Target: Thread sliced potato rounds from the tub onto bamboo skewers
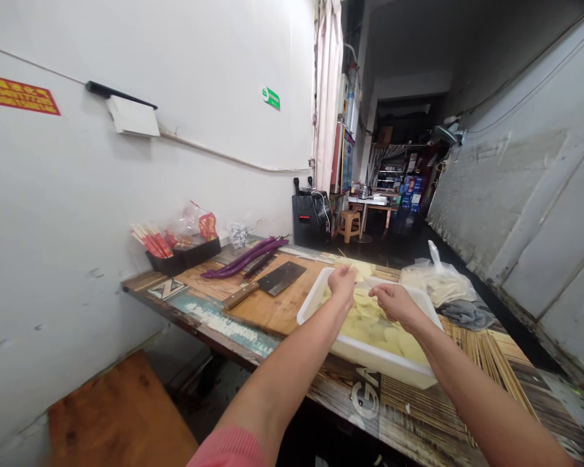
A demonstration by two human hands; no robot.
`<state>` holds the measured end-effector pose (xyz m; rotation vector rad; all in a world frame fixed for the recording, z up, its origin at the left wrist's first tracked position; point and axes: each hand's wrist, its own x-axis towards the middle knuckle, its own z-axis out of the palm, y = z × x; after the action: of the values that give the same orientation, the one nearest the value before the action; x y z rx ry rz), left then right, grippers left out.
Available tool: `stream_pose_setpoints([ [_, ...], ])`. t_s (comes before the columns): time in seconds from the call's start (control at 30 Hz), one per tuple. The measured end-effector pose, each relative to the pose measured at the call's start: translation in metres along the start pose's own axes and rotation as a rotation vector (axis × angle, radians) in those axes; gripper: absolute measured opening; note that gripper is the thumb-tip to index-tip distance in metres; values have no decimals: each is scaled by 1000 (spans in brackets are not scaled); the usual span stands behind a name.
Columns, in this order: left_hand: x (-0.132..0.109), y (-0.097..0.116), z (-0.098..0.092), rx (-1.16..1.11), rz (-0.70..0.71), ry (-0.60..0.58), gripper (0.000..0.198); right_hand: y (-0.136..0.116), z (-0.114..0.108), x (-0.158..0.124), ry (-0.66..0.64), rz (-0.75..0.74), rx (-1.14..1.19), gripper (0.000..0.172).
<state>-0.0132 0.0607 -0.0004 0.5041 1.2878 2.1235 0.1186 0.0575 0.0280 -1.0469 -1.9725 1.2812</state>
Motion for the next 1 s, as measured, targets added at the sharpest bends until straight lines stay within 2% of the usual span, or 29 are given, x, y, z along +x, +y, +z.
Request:
stream_pose_setpoints([
  [0.13, -8, -1, 6, 11, 39, -79, 12, 5, 2, 6, 89, -83, -53, 22],
  [0.27, -15, 5, 9, 14, -22, -127, 13, 6, -2, 10, 229, -204, -130, 25],
  [0.33, -16, 8, 5, 72, -28, -153, 13, 7, -7, 12, 302, -204, -138, 24],
  [0.4, -18, 8, 0, 246, 36, -231, 16, 9, -15, 16, 413, -185, -141, 26],
  [0.43, -19, 7, -2, 390, 75, -331, 17, 10, -19, 18, 473, -174, -141, 27],
  [0.57, -32, -2, -8, 1006, 207, -921, 25, 18, -29, 25, 626, -140, -123, 32],
  [0.63, -42, -6, -8, 1258, 308, -1063, 36, 21, -30, 27, 650, -144, -117, 32],
  [0.73, -52, -12, -3, 1481, 436, -1150, 50, 21, -28, 27, 651, -162, -124, 31],
  [0.83, -55, -20, 2, 1484, 436, -1206, 43, 20, -28, 26, 638, -174, -145, 31],
  [0.93, -56, -28, 4, 1238, 376, -1143, 45, 20, -28, 25, 621, -180, -171, 31],
  [1.0, -56, -32, 3, 1106, 332, -1152, 39, 19, -28, 25, 612, -181, -185, 31],
])
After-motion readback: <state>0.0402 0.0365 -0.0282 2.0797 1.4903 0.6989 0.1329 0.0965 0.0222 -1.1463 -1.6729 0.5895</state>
